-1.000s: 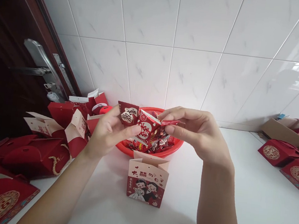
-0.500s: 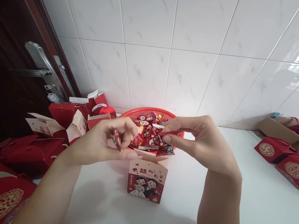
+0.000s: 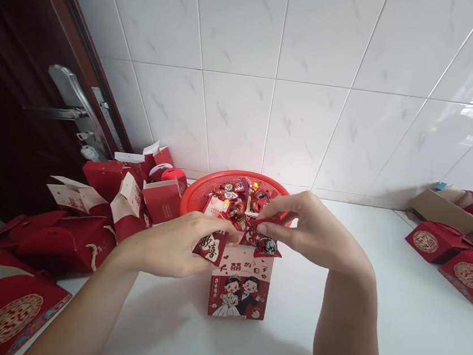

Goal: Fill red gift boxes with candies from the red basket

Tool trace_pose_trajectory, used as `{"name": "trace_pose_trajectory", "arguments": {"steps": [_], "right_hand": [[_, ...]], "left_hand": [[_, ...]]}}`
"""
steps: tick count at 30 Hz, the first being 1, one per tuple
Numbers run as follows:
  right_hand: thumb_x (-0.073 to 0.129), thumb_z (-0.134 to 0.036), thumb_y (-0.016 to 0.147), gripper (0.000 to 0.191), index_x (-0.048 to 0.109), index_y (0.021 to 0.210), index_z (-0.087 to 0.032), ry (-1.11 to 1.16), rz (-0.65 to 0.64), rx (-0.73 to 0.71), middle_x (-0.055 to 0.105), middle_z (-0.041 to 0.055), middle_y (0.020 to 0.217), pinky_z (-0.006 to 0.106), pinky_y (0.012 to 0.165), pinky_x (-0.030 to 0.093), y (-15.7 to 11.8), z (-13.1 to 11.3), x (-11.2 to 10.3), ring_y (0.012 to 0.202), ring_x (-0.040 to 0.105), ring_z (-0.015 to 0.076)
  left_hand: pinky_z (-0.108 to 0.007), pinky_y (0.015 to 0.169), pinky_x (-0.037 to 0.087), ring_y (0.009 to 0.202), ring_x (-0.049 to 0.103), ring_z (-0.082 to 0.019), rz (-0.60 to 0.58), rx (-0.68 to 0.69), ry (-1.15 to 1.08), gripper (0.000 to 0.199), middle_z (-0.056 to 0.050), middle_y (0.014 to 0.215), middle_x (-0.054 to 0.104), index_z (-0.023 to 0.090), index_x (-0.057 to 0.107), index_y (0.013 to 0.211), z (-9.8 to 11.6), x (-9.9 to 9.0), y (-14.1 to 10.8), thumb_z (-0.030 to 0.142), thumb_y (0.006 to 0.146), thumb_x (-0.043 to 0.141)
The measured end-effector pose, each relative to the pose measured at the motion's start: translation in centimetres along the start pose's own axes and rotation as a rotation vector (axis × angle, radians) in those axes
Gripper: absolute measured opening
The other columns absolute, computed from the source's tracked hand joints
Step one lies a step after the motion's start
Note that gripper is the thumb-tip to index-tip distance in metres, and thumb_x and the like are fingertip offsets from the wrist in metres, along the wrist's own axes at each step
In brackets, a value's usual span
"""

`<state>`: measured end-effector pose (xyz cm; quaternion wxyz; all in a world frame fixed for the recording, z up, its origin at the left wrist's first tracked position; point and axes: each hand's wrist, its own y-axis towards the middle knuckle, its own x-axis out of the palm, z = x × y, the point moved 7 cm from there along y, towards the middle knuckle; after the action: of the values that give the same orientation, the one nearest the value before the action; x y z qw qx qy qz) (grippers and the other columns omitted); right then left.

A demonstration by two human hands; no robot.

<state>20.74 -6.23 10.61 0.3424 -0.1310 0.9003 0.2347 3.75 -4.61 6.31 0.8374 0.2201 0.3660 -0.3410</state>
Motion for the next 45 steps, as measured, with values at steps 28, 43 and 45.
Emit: {"name": "trace_pose_trajectory", "arguments": {"steps": [28, 43, 45], "right_hand": [[0.083, -0.047, 0.075, 0.025, 0.08, 0.074, -0.022, 0.274, 0.2, 0.067, 0.074, 0.0055, 0.069, 0.03, 0.052, 0.054, -0.5, 0.1, -2.3, 0.063, 0.066, 0.0181], [0.079, -0.04, 0.078, 0.02, 0.079, 0.074, -0.021, 0.249, 0.073, 0.123, 0.073, 0.0051, 0.07, 0.029, 0.055, 0.054, 0.6, 1.7, -0.6, 0.065, 0.067, 0.0185], [0.078, -0.042, 0.078, 0.022, 0.078, 0.075, -0.02, 0.264, 0.014, 0.122, 0.073, 0.006, 0.071, 0.029, 0.056, 0.054, 0.7, 1.5, -0.1, 0.066, 0.066, 0.0189]], "left_hand": [[-0.028, 0.048, 0.031, 0.052, 0.05, -0.017, 0.283, -0.111, -0.094, 0.008, 0.002, 0.061, 0.061, 0.024, 0.063, 0.069, -0.9, 0.6, 1.1, 0.016, 0.069, 0.065], [-0.027, 0.043, 0.025, 0.046, 0.042, -0.013, 0.092, -0.179, -0.084, 0.027, 0.006, 0.052, 0.05, 0.023, 0.042, 0.054, -1.2, 0.8, 1.2, 0.019, 0.062, 0.067], [-0.027, 0.044, 0.025, 0.047, 0.041, -0.013, 0.053, -0.186, -0.062, 0.028, 0.006, 0.052, 0.048, 0.022, 0.043, 0.055, -1.1, 1.0, 1.3, 0.022, 0.063, 0.07]]}}
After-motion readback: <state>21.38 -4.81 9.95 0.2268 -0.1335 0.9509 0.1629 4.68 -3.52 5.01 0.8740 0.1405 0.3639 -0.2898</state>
